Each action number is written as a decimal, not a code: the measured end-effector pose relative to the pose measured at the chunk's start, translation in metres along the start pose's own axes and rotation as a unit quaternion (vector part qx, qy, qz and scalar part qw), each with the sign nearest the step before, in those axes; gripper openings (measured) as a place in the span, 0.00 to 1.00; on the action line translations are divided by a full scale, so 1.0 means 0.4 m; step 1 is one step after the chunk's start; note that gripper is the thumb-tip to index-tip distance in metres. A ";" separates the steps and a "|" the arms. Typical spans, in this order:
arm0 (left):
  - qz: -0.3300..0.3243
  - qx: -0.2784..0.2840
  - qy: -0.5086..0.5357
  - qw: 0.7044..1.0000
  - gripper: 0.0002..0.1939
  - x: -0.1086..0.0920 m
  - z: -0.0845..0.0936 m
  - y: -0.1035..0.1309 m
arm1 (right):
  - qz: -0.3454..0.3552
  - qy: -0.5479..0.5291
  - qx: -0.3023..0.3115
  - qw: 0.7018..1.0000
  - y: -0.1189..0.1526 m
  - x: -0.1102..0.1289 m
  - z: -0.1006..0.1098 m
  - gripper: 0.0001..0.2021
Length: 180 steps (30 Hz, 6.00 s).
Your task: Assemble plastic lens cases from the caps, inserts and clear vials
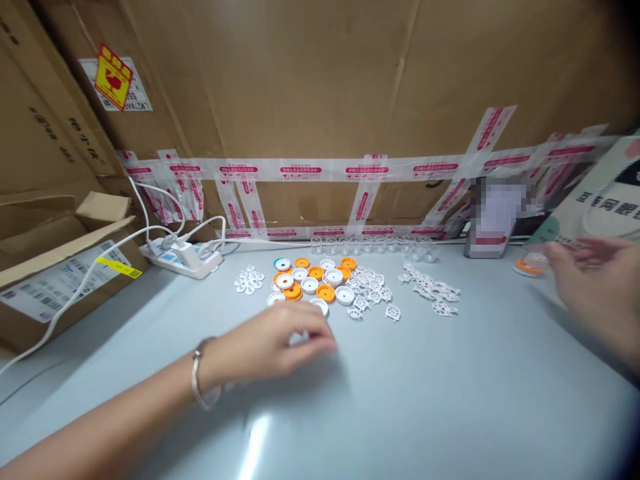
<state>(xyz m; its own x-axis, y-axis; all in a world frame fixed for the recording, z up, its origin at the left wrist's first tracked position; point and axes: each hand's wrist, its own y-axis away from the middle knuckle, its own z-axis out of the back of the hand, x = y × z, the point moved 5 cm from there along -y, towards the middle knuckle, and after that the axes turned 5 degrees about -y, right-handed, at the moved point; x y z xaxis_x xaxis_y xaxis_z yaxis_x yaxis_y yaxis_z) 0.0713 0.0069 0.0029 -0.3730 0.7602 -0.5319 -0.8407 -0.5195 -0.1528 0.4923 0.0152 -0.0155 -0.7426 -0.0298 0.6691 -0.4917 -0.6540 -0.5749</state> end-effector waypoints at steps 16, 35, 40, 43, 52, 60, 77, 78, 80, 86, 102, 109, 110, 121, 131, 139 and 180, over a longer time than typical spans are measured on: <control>0.362 0.130 -0.295 0.874 0.07 0.303 0.216 0.169 | 0.336 -0.114 0.428 0.831 0.338 0.404 -0.246 0.05; 0.274 0.048 -0.300 0.913 0.07 0.326 0.179 0.098 | 0.184 -0.140 0.462 0.856 0.316 0.340 -0.254 0.15; 0.279 0.068 -0.295 0.912 0.07 0.349 0.164 0.102 | 0.196 -0.149 0.445 0.861 0.310 0.345 -0.245 0.14; 0.286 0.067 -0.299 0.908 0.08 0.327 0.178 0.103 | 0.202 -0.150 0.442 0.861 0.309 0.349 -0.241 0.14; 0.052 0.013 -0.155 0.986 0.06 0.005 0.014 -0.007 | 0.159 -0.132 0.455 0.866 0.314 0.350 -0.247 0.15; 0.037 -0.012 -0.136 0.990 0.06 0.015 -0.121 -0.061 | 0.153 -0.138 0.487 0.849 0.334 0.364 -0.243 0.15; 0.079 -0.147 -0.192 0.967 0.08 0.041 0.080 0.010 | 0.137 -0.138 0.491 0.849 0.335 0.364 -0.244 0.14; 0.105 -0.129 -0.216 0.962 0.08 0.065 0.113 0.025 | 0.137 -0.137 0.491 0.849 0.334 0.364 -0.244 0.14; 0.158 -0.061 -0.247 0.954 0.07 0.131 0.163 0.062 | 0.134 -0.133 0.493 0.849 0.334 0.363 -0.245 0.14; 0.252 0.029 -0.169 0.952 0.09 0.295 0.168 0.146 | 0.126 -0.127 0.496 0.849 0.335 0.350 -0.255 0.12; 0.102 -0.045 -0.169 0.979 0.05 0.206 0.041 0.062 | 0.136 -0.121 0.502 0.846 0.337 0.349 -0.257 0.11; 0.121 -0.021 -0.208 0.970 0.07 0.215 0.038 0.067 | 0.131 -0.123 0.496 0.850 0.333 0.355 -0.255 0.12; 0.118 -0.028 -0.215 0.969 0.07 0.211 0.045 0.070 | 0.132 -0.123 0.496 0.849 0.333 0.355 -0.255 0.12; -0.113 -0.067 -0.270 0.954 0.13 0.033 0.003 0.043 | 0.129 -0.157 0.475 0.856 0.348 0.390 -0.255 0.08; -0.220 -0.075 -0.281 0.931 0.13 0.026 -0.083 -0.042 | 0.168 -0.183 0.457 0.854 0.378 0.383 -0.271 0.10; -0.235 -0.058 -0.259 0.935 0.12 0.040 -0.105 -0.056 | 0.198 -0.193 0.469 0.839 0.383 0.385 -0.282 0.06; 0.171 0.075 -0.224 0.956 0.10 0.224 0.191 0.101 | 0.153 -0.092 0.437 0.881 0.373 0.393 -0.284 0.17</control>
<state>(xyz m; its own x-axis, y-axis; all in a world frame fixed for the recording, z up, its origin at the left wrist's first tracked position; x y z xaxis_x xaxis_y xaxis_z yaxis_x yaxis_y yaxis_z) -0.0260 0.0839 0.0125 -0.7382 0.6650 -0.1131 -0.6744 -0.7308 0.1056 0.2506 -0.0011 -0.0494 -0.6530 -0.3757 0.6576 0.3175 -0.9241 -0.2128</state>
